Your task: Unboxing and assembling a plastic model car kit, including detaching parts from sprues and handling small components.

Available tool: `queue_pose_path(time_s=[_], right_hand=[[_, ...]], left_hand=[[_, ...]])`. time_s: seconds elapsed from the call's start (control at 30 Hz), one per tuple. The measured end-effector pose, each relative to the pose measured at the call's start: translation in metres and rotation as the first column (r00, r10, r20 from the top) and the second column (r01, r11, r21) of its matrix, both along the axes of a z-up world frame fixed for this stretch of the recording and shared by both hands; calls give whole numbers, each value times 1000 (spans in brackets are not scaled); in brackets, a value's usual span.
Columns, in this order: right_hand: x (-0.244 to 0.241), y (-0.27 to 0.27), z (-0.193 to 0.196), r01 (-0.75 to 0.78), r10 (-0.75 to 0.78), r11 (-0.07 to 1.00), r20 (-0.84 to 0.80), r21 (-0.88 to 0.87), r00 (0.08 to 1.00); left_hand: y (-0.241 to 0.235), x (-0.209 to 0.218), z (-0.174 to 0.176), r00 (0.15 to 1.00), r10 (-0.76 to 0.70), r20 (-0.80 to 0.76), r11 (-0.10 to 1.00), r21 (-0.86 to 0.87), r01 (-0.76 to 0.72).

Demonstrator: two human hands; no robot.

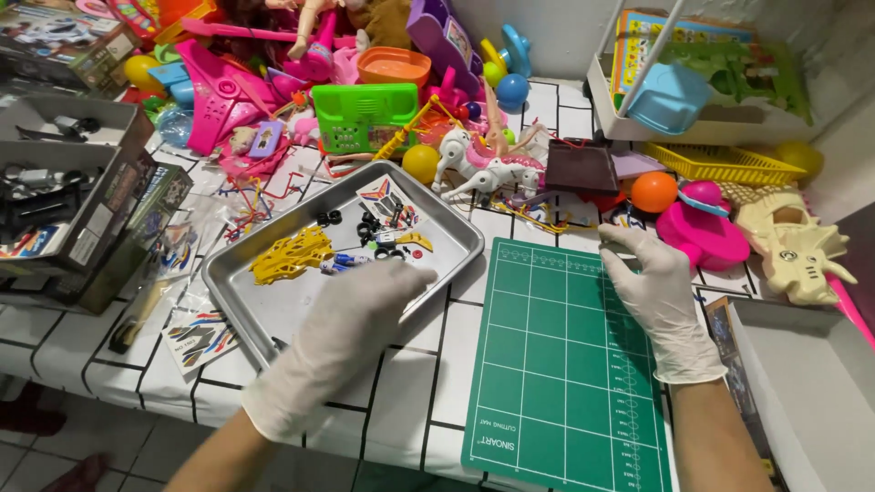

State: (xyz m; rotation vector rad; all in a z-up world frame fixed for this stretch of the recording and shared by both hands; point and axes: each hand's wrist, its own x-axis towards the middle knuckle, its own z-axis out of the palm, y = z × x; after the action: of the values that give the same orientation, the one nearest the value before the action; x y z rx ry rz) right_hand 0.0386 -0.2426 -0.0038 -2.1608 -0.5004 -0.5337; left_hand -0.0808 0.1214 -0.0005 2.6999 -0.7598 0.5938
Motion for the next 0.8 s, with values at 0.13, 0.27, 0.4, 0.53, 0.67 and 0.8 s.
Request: queue_pose_path(time_s=[0.13,0.27,0.4,0.53,0.67,0.8], right_hand=[[-7,-10,-3,-6,15,997,102,-83,995],[-3,-30,-7,-14,76,948,183,-319,980],[4,-45,-20,70,4,924,193,-375,981],[1,-46,-16,86,7,915,228,-394,974],[2,-47,-21,95,-10,909,206,-406,978],[0,-47,-18,78,12,908,214,-411,977]], left_hand=[[46,41,43,973,151,-175,932,-301,-199],[74,79,41,876,379,-299,925,91,-369],[92,102,21,811,493,-315,858,330,-394],[99,100,25,746,525,-409,850,302,-432],[97,72,59,695,540,-476,842,307,-444],[118,60,61,638,604,-478,795,417,-440]])
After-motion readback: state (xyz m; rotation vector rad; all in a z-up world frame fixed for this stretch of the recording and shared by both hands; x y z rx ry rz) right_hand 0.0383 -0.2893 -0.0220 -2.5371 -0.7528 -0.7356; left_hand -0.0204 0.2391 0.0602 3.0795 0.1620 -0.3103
